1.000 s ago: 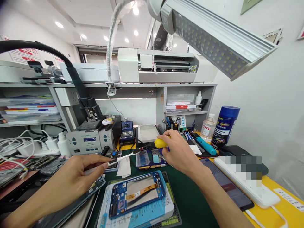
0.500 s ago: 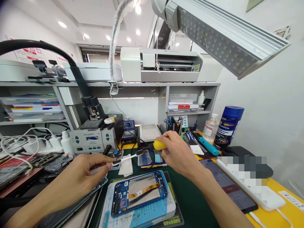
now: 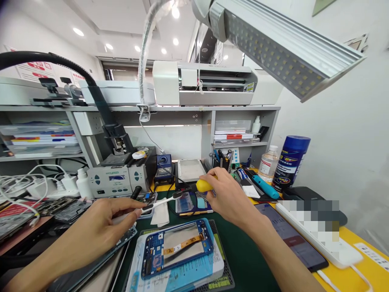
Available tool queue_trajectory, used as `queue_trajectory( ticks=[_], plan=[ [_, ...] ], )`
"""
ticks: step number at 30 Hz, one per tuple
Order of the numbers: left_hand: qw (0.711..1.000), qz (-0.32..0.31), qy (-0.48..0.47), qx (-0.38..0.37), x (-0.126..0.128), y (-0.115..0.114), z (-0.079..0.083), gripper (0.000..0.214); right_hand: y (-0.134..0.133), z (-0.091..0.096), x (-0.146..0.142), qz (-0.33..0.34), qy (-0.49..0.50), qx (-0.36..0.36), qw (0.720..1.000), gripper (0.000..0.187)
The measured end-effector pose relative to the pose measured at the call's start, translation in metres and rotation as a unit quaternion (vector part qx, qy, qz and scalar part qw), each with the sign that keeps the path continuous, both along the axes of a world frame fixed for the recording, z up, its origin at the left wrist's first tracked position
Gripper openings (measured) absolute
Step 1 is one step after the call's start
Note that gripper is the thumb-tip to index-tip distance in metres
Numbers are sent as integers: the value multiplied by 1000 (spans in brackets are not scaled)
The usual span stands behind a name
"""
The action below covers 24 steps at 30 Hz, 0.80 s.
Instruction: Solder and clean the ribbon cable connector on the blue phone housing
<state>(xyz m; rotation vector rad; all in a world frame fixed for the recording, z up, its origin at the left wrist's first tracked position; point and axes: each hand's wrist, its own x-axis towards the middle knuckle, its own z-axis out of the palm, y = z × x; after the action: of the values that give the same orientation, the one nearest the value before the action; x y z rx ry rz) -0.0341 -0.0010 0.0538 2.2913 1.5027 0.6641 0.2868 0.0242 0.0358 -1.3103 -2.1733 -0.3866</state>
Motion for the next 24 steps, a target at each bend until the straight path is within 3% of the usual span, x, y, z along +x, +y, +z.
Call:
queue_trajectory(
  ticks=[12,24],
  plan=[
    [1000,7,3,12,-1,-1,1,40,6,-1,10,-5,8,14,1000,24],
    [1000,-2,10,4,2,-2,1,40,-1,0,1,10,9,-5,1000,25]
  ],
)
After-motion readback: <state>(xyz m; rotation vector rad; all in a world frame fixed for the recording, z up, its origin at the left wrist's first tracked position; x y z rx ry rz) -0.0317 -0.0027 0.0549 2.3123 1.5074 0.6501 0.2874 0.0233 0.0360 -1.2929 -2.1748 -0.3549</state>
